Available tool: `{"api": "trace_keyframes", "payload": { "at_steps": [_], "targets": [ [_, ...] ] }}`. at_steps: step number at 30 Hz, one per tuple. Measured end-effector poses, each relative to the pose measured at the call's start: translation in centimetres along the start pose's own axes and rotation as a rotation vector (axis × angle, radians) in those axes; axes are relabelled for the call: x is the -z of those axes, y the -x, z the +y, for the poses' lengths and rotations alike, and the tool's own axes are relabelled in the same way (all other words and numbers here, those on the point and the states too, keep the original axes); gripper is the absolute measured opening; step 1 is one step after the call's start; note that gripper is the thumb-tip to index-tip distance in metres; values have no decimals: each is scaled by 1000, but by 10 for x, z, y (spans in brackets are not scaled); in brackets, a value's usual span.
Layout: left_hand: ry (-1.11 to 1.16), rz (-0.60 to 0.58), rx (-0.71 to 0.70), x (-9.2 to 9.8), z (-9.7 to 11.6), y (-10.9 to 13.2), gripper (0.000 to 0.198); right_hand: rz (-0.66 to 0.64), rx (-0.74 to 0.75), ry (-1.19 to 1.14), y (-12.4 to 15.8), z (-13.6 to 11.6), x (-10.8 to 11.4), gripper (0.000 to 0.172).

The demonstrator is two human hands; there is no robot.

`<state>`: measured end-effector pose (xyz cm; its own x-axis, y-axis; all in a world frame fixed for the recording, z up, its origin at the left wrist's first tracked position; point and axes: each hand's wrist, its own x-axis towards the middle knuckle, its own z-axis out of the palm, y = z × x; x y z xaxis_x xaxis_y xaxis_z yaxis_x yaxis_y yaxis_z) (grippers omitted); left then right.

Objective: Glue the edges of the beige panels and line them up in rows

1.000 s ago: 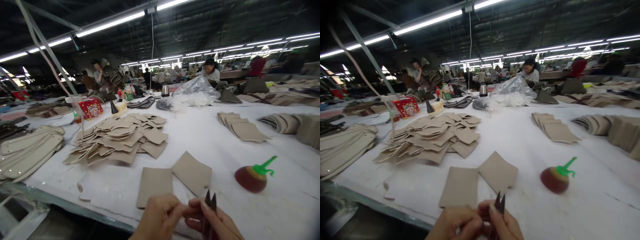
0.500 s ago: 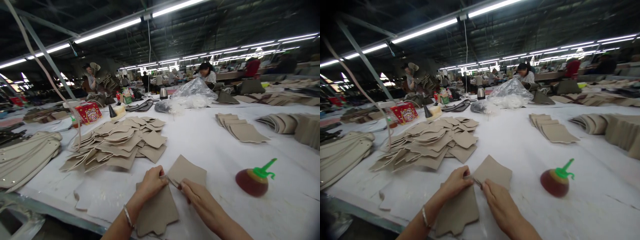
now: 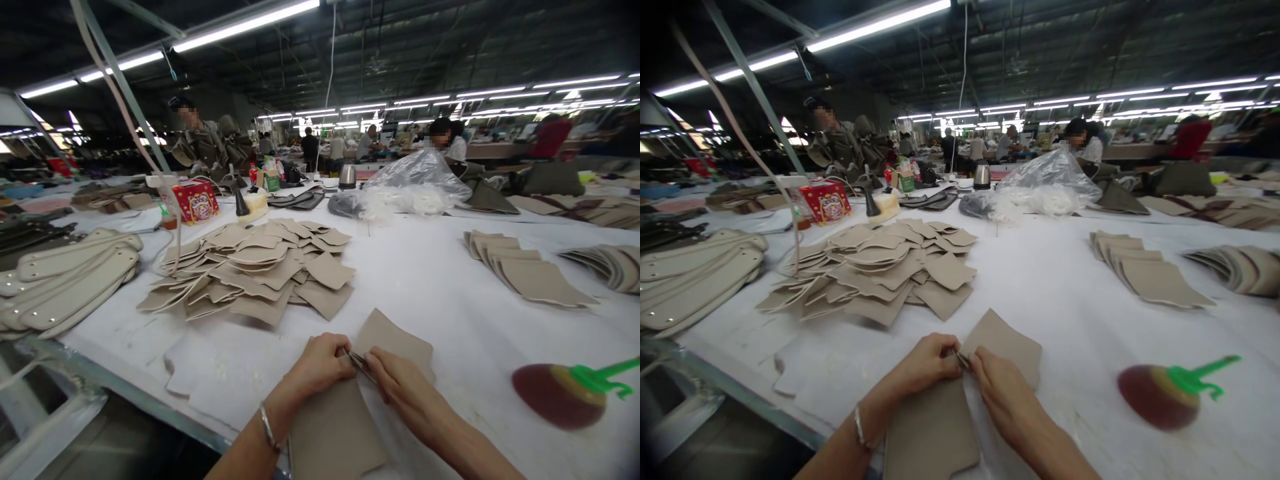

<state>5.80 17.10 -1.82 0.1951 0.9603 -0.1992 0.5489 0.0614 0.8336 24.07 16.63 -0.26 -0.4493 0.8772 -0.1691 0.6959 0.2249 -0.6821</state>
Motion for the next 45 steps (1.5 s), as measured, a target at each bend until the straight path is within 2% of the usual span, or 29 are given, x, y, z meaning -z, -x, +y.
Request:
{"api": "trace_keyframes", "payload": {
  "at_steps": [11, 18, 32, 37, 41, 45],
  "targets": [
    [86, -26, 3, 1, -7, 0, 19, -29, -14, 43, 3, -9, -2, 35],
    [129, -42, -5, 0, -10, 0, 18, 9, -12, 37, -1, -10, -9, 33],
    [196, -99, 35, 3, -7, 3, 27, 78, 17, -207, -11, 14, -20, 37],
    [168, -79, 41, 4, -7, 4, 24, 67, 18, -319, -14, 8, -18, 37],
    [135, -77, 22, 9, -1, 3, 25, 59, 14, -427, 6, 6, -1, 36],
    [-17, -97, -74, 8, 4, 9, 24, 166, -12, -389, 55, 34, 33, 34]
  ]
}}
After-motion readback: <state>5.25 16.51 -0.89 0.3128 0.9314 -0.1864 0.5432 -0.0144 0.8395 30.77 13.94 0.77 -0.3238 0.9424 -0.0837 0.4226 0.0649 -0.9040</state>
